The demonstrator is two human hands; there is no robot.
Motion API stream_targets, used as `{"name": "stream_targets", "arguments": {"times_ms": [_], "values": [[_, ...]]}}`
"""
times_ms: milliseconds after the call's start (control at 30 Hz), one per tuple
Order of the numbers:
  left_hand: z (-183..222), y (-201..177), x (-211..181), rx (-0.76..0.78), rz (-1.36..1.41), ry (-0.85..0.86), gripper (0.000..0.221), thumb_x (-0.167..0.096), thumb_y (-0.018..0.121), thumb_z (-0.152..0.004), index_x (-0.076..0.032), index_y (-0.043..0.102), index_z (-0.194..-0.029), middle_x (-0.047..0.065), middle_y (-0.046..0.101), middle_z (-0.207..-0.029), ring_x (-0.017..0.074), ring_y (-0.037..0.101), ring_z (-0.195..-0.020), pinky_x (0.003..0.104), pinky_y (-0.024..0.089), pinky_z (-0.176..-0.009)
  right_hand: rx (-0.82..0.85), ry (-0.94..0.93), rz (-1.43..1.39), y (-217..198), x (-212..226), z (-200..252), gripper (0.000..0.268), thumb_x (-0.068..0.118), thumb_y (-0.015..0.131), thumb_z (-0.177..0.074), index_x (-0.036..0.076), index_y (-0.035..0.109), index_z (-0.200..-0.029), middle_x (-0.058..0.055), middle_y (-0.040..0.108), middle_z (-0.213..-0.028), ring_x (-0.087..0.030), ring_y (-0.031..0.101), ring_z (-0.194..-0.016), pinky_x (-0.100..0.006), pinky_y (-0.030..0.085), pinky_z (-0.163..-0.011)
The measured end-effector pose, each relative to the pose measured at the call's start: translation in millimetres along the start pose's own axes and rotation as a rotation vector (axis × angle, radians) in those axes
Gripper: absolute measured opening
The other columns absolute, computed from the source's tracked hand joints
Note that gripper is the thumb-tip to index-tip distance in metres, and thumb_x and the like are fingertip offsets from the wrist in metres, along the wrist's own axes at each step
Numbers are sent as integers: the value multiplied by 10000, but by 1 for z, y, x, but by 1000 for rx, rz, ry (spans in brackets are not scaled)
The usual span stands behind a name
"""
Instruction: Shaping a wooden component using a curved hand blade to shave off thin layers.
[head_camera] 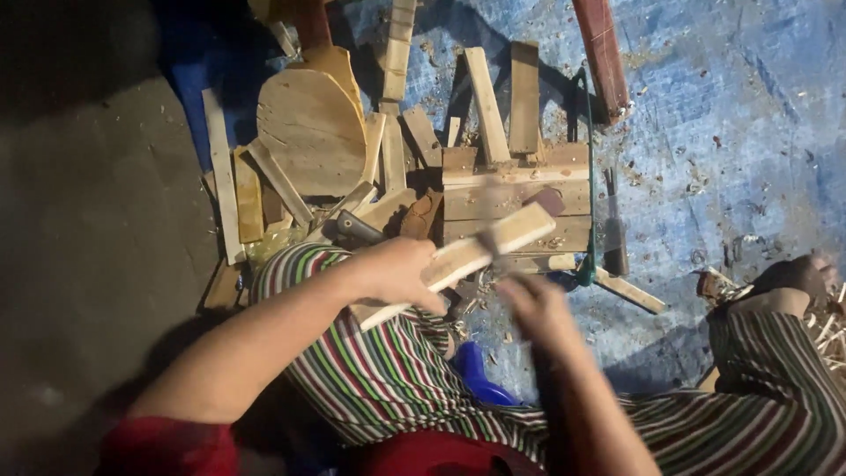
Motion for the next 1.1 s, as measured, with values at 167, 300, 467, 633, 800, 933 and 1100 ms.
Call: {"name": "stream_targets", "arguments": {"times_ms": [167, 300, 467, 633, 800, 933, 1100], "values": [[-25, 19, 24, 17, -63, -15, 770, -555, 821, -625, -70, 638, -1194, 148, 727, -1140, 338, 695, -1134, 453, 592, -899, -27, 45, -77, -23, -13, -14, 498, 371, 642, -1000, -41, 672, -1278, -276, 668, -715, -412, 683, -648, -476, 505, -627], [-5, -1, 13, 6, 3, -82, 732, -455, 789, -655, -42, 621, -1235, 173, 723, -1175, 353, 680, -1178, 459, 572, -948, 129, 46, -107, 13, 26, 25, 525, 398, 822, -843, 39, 747, -1218, -191, 746, -682, -231, 676, -551, -429, 577, -640], [14, -5, 7, 82, 93, -16, 791, -448, 812, -643, -60, 609, -1302, 211, 689, -1246, 388, 647, -1222, 473, 557, -985, -109, 74, -191, -48, -50, -36, 516, 342, 648, -1024, -77, 612, -1322, -182, 583, -519, -261, 554, -452, -407, 469, -535], [18, -11, 15, 126, 129, -60, 756, -461, 820, -653, -119, 632, -1301, 168, 709, -1237, 360, 672, -1206, 451, 544, -992, -25, -6, -526, -56, -69, -37, 522, 276, 518, -1063, 22, 453, -1515, -138, 452, -455, -223, 438, -360, -343, 351, -395], [8, -7, 26, 107, 548, -104, 723, -351, 803, -681, -81, 651, -1334, 152, 757, -1201, 289, 715, -1077, 382, 574, -909, 37, -127, -885, -84, -79, -39, 602, 302, 525, -1053, 78, 342, -1580, -68, 382, -490, -184, 384, -321, -282, 335, -348], [7, -5, 11, 261, 487, -84, 825, -457, 766, -687, -136, 620, -1433, 187, 723, -1290, 327, 713, -1147, 402, 562, -949, 196, -171, -1068, -81, -36, -21, 632, 358, 535, -1025, 165, 356, -1600, -65, 339, -529, -147, 339, -339, -244, 319, -333], [-14, 13, 33, 400, 942, 116, 689, -286, 712, -811, 21, 571, -1411, 153, 650, -886, 144, 668, -601, 220, 546, -455, 246, -247, -1000, -76, -25, -18, 622, 365, 521, -1022, 98, 388, -1567, -30, 368, -490, -128, 380, -298, -257, 350, -351]]}}
Point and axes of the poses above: each hand's wrist, its own z-axis away from the middle knuckle, its own y-axis out of the palm, x = y × z, the point moved 1 cm from there along -z, towards the middle knuckle
